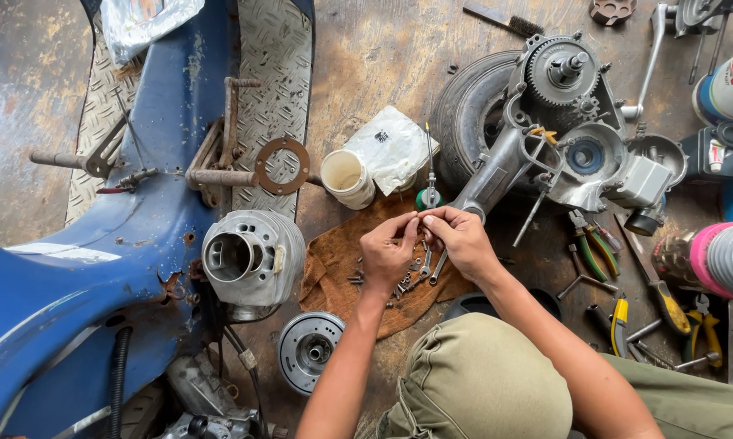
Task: The person sits on the workshop floor assembling a scooter engine crankcase. They press and seat a blue bearing into the crankcase housing by hand, reposition the housing repeatedly, then pick up small bolts from a cloth and thread them into the engine case by hand.
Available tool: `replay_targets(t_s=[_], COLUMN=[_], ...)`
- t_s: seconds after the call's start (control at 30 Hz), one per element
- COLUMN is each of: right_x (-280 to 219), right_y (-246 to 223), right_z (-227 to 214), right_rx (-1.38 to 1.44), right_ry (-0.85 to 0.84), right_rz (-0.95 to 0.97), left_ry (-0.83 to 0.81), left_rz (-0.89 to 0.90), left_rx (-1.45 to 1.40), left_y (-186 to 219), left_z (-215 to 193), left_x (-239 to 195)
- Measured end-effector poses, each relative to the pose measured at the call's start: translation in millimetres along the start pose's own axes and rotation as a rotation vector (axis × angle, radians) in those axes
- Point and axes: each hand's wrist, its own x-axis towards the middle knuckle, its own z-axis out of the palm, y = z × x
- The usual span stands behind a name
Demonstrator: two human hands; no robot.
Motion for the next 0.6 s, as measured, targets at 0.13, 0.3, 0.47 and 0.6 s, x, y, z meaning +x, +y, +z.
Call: replay_targets(t_s=[0.13,0.3,0.47,0.6], right_x=[-5,-6,-6,-2], right_y=[-13,-17,-9,1], right_z=[4,5,6,7], right_rx=[-0.160,-0.242,-0.095,0.090], right_ry=[-0.014,-0.042,-0.034,-0.054], right_rz=[-0.018,-0.035,0.005,0.056], left_ry=[-0.018,0.018,0.030,0.033], left_rz=[0.237,0.343,0.116,-0.094], left_rx=[0.253,0.338,0.135,-0.014], left_y=[-13,-29,0,-24], left_z=[0,3,-3,3], left_x=[5,2,4,-3])
